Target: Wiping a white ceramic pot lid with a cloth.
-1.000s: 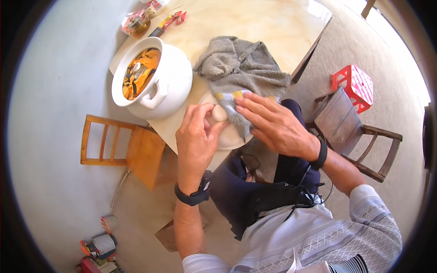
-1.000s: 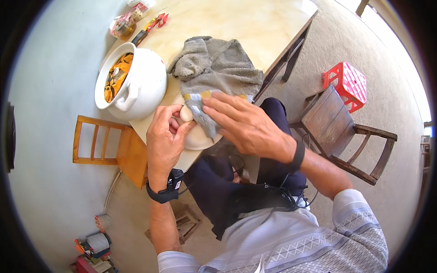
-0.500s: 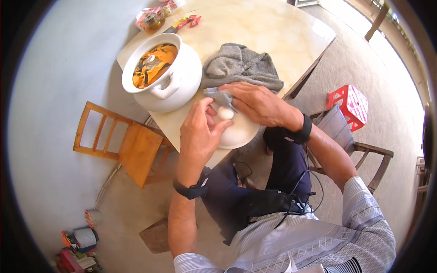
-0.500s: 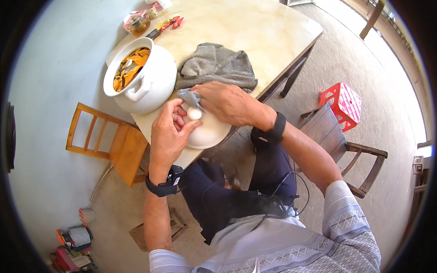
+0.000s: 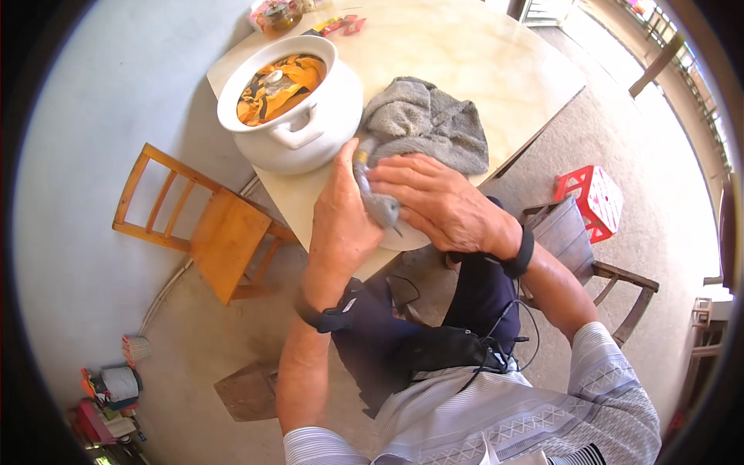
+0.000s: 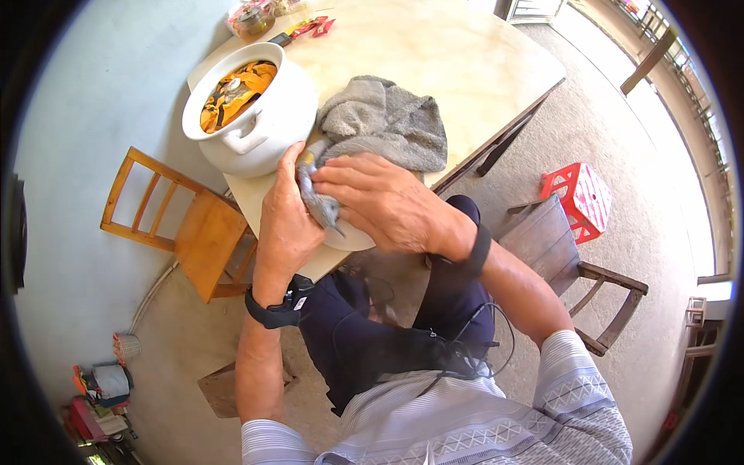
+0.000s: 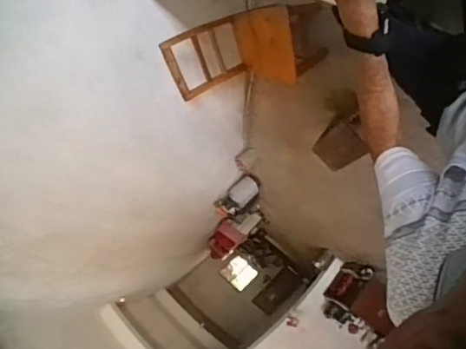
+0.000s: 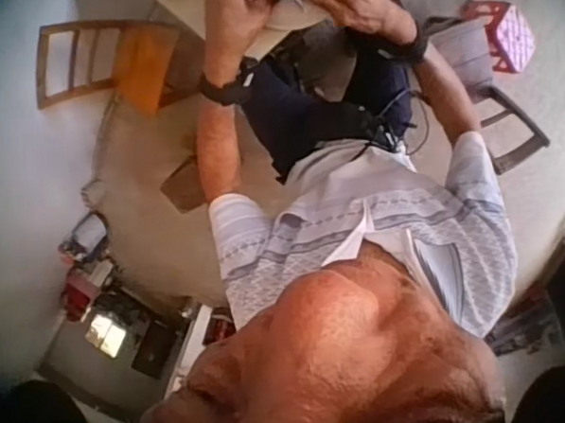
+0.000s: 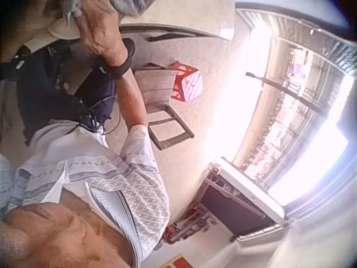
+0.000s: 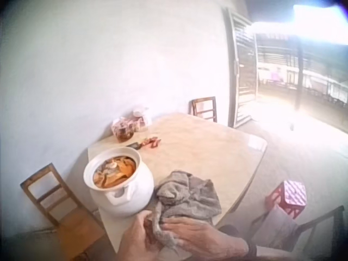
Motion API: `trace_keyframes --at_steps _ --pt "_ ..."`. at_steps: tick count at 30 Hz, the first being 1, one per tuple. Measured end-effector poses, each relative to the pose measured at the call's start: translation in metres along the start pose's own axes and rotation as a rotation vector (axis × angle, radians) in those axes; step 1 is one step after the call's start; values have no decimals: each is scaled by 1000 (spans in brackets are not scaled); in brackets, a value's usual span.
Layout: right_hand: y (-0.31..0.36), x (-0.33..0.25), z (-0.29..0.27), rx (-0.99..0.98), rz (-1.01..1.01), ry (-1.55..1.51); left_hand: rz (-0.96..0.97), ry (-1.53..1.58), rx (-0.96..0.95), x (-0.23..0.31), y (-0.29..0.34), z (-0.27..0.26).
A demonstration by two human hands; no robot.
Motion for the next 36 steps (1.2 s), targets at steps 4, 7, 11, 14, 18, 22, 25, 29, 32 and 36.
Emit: trace_keyframes --at_steps 4,7,11,14,18,22,25,29,32,36 --pt "-10 29 1 -31 98 -64 -136 59 2 -9 0 1" --pt "9 64 2 -27 208 -47 -249 120 -41 -8 0 5" --pt "32 61 -12 0 281 41 -235 88 -49 -8 2 2" --pt "51 45 -18 28 340 80 -259 111 -59 -12 3 4" --pt "70 33 -14 209 431 -192 -269 115 -61 -12 2 6" --pt "64 30 -11 283 555 -408 -300 187 -82 -9 2 4" --pt "25 -15 -2 39 155 -51 -198 79 -29 -24 5 5" --pt "0 -4 1 -3 22 16 -196 132 24 -14 7 0" --pt "-19 23 10 -105 31 -48 -204 80 63 -17 7 0" --pt "-17 58 17 -139 182 -126 -283 151 26 -14 7 0"
Point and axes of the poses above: each hand's wrist, its own y-axis away from the middle knuckle, its own z-axis out of the palm, x = y × z, the point moved 10 cm from there along -y, towards the middle knuckle, and after that the axes turned 5 degrees about y, right-handed, at the moved point
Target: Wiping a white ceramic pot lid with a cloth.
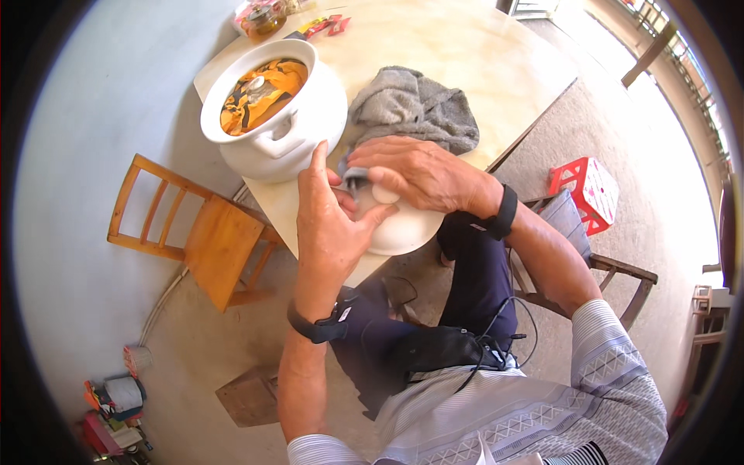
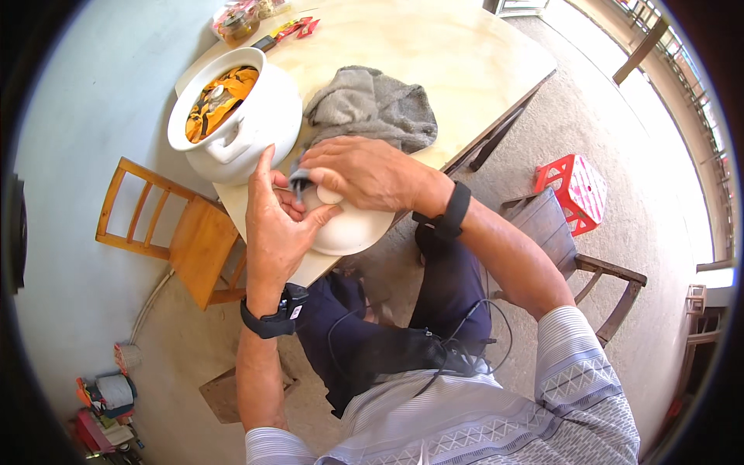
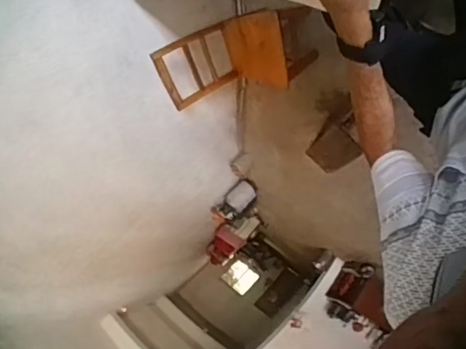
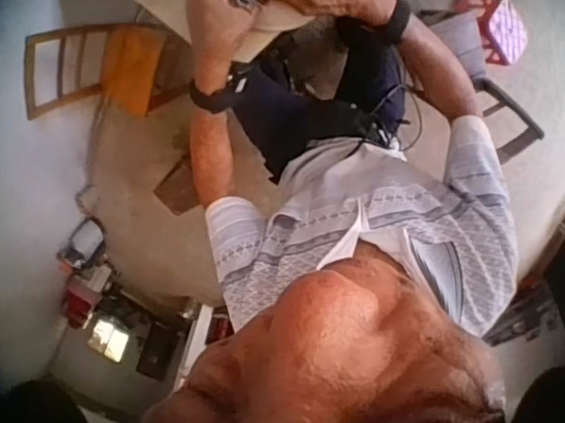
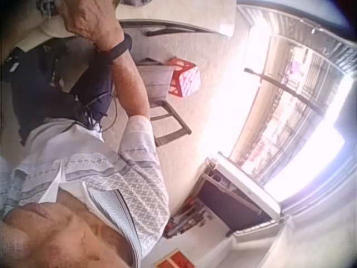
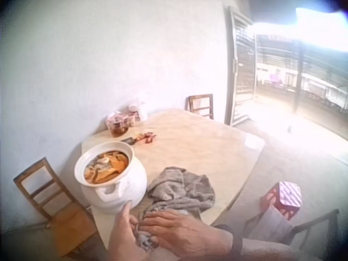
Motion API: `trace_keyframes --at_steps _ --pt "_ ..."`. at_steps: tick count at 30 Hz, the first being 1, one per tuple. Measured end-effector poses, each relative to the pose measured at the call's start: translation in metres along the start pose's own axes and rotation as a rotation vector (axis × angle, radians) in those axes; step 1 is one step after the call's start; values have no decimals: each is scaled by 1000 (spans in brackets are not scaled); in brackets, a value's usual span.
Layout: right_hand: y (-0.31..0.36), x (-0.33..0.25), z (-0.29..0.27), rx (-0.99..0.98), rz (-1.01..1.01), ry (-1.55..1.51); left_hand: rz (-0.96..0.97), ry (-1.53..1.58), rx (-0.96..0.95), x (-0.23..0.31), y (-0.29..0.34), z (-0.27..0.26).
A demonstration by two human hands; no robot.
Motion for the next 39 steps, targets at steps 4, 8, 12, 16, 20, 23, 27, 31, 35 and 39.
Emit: trace_keyframes --at_steps 4,8,12,16,20,23,27,31,35,39 --pt "32 11 -11 115 113 112 -23 5 -21 0 -1 3" --pt "74 -5 -20 190 179 246 0 -4 -29 2 1 3" --pt "94 -14 -16 317 173 215 30 -25 -24 4 4 3" --pt "102 -17 -15 460 223 15 93 -48 -63 0 6 6" --pt "106 -13 -20 476 405 -473 114 -20 -98 4 13 -4" --pt "79 -34 -21 345 130 -333 156 -96 -56 4 17 -13" --pt "31 -74 -3 81 -237 156 138 -84 -89 -15 14 -9" --pt "1 -55 0 50 -301 116 119 -80 -78 -10 16 -10" --pt "-12 -26 2 25 -135 51 104 -86 -70 -4 19 -13" --pt "7 14 -5 78 40 6 70 -57 -79 -6 18 -9"
Point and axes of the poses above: each hand's wrist, its own y-axis away from the middle knuckle, its own z-axis out of the palm, x = y × z, the point moved 10 cm from there along -y, towards the middle knuckle, and after that the axes turned 5 degrees about y, right-handed, at the moved point
